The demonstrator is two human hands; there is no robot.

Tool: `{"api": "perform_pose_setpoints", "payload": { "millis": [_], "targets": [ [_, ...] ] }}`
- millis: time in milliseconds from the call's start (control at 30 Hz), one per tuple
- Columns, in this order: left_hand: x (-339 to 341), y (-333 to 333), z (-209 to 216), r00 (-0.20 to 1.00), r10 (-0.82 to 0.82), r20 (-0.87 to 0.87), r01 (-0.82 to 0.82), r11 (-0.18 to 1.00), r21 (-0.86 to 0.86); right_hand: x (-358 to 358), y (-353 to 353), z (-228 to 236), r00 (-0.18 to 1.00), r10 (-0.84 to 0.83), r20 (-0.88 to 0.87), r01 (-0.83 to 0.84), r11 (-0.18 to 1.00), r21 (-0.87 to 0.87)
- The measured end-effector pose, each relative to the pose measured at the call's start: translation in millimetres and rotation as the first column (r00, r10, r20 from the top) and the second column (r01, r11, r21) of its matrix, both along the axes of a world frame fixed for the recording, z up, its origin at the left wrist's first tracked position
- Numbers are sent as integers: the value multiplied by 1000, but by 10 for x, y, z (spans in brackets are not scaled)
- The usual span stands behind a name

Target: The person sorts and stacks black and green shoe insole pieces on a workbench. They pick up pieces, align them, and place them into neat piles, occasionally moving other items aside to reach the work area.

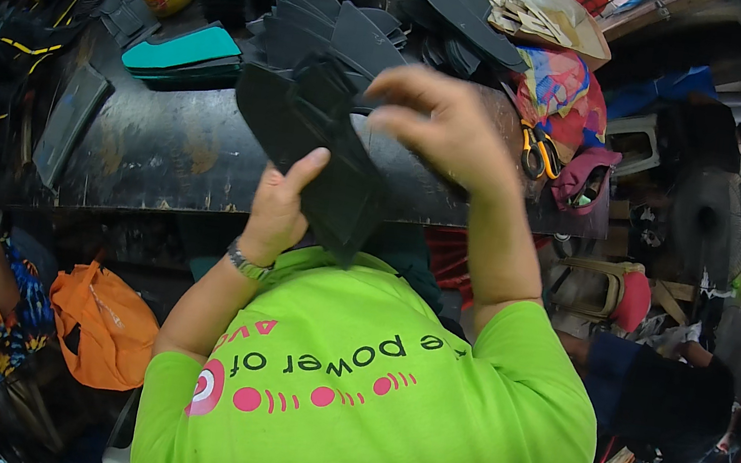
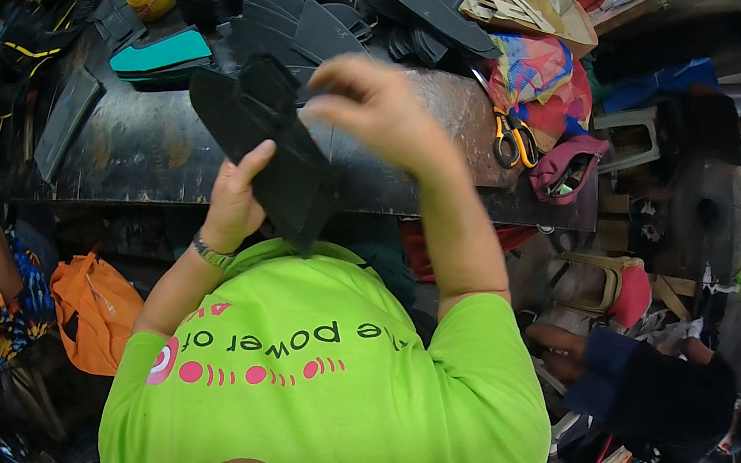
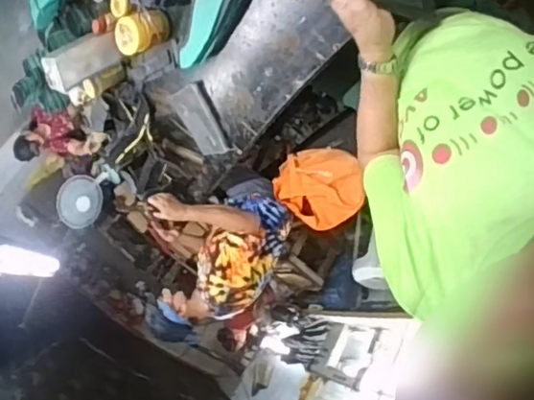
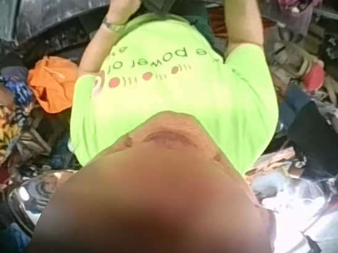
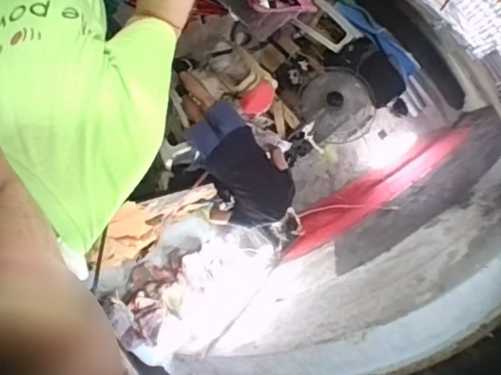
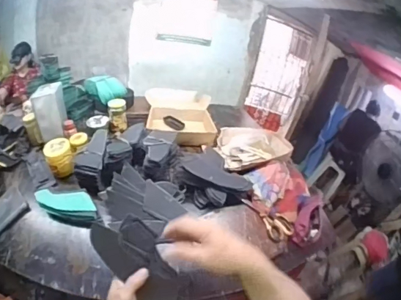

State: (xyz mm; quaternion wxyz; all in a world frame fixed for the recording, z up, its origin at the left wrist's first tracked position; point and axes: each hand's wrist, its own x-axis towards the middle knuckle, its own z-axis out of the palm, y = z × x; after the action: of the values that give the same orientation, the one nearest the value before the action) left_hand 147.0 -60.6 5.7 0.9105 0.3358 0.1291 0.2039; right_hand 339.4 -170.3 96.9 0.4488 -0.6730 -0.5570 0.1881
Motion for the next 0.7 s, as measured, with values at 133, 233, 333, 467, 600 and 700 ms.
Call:
{"api": "perform_pose_setpoints", "payload": {
  "millis": [133, 233, 333, 467, 600, 700],
  "targets": [
    [-373, 302, -43, 995, 67, 69, -61, 995, -81, 1203, 69, 8, 801, -409, 438, 370, 912, 176],
    [-611, 514, -66, 986, 117, 121, -79, 956, -284, 1815, 119, -282, 796, -376, 474, 454, 889, -57],
    [-815, 613, -124, 965, 174, 196, -96, 931, -353, 2082, 129, -468, 808, -351, 473, 479, 859, -181],
    [-1008, 667, -216, 940, 192, 282, -57, 902, -427, 2184, 122, -491, 823, -346, 450, 488, 837, -247],
    [-1045, 636, -278, 917, 228, 328, -24, 851, -524, 2164, 155, -445, 808, -303, 505, 461, 859, -222],
    [-1027, 582, -265, 919, 288, 269, -97, 827, -554, 1987, 176, -299, 640, -344, 687, 582, 800, -142]
  ]
}}
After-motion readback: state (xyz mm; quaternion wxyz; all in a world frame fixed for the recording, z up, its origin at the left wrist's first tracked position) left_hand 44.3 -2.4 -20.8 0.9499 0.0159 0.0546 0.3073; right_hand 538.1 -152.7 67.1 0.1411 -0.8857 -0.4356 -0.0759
